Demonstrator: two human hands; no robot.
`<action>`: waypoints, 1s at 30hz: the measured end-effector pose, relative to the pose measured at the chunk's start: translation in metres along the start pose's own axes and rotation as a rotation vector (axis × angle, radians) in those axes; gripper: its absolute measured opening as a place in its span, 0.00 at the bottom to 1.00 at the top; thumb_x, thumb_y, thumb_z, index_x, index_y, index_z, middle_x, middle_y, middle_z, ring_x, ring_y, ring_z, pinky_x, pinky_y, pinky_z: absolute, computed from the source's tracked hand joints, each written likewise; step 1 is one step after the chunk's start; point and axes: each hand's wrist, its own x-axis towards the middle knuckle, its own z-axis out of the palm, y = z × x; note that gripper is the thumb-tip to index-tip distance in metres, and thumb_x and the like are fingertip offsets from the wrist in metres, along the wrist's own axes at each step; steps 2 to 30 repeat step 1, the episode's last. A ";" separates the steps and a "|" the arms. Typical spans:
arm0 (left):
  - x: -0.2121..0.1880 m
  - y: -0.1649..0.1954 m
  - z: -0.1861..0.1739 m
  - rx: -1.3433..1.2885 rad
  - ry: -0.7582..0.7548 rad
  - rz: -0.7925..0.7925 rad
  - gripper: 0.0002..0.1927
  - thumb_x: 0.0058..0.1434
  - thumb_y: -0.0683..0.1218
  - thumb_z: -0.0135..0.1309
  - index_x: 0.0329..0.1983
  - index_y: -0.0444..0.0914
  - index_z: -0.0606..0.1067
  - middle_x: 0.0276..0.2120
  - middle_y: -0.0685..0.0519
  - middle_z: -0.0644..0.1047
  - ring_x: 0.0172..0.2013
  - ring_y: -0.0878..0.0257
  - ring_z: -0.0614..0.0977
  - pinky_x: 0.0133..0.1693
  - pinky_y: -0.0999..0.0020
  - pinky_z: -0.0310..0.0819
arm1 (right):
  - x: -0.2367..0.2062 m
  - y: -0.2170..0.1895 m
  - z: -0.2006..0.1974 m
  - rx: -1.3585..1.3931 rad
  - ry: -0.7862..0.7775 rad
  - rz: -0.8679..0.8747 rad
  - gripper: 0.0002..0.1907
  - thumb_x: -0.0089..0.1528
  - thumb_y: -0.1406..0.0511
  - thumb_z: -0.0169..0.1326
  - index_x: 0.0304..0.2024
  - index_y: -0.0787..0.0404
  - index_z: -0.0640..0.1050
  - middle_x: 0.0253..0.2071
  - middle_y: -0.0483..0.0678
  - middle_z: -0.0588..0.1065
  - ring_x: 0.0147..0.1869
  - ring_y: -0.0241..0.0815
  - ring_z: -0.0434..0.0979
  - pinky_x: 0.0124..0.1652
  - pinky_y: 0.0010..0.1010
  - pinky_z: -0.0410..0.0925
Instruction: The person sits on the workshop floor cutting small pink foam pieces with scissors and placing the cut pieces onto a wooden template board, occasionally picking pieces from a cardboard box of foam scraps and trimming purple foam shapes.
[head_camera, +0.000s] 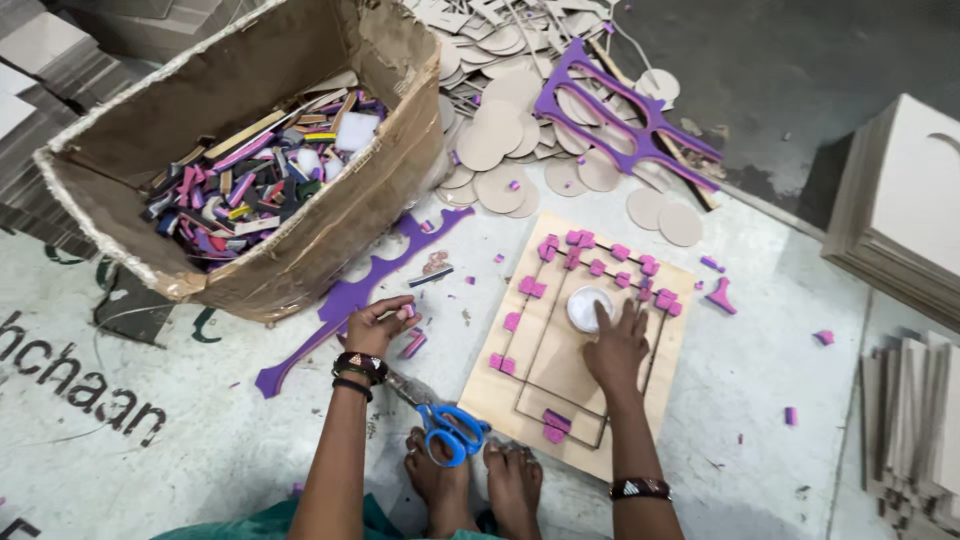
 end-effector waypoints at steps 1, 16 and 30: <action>-0.003 0.000 0.003 -0.004 -0.004 0.003 0.14 0.61 0.34 0.58 0.50 0.30 0.81 0.44 0.46 0.82 0.44 0.57 0.85 0.50 0.59 0.86 | 0.001 0.000 -0.001 -0.004 -0.005 -0.003 0.43 0.50 0.62 0.60 0.70 0.42 0.67 0.77 0.59 0.48 0.80 0.70 0.41 0.64 0.68 0.54; -0.003 0.000 0.003 -0.004 -0.004 0.003 0.14 0.61 0.34 0.58 0.50 0.30 0.81 0.44 0.46 0.82 0.44 0.57 0.85 0.50 0.59 0.86 | 0.001 0.000 -0.001 -0.004 -0.005 -0.003 0.43 0.50 0.62 0.60 0.70 0.42 0.67 0.77 0.59 0.48 0.80 0.70 0.41 0.64 0.68 0.54; -0.003 0.000 0.003 -0.004 -0.004 0.003 0.14 0.61 0.34 0.58 0.50 0.30 0.81 0.44 0.46 0.82 0.44 0.57 0.85 0.50 0.59 0.86 | 0.001 0.000 -0.001 -0.004 -0.005 -0.003 0.43 0.50 0.62 0.60 0.70 0.42 0.67 0.77 0.59 0.48 0.80 0.70 0.41 0.64 0.68 0.54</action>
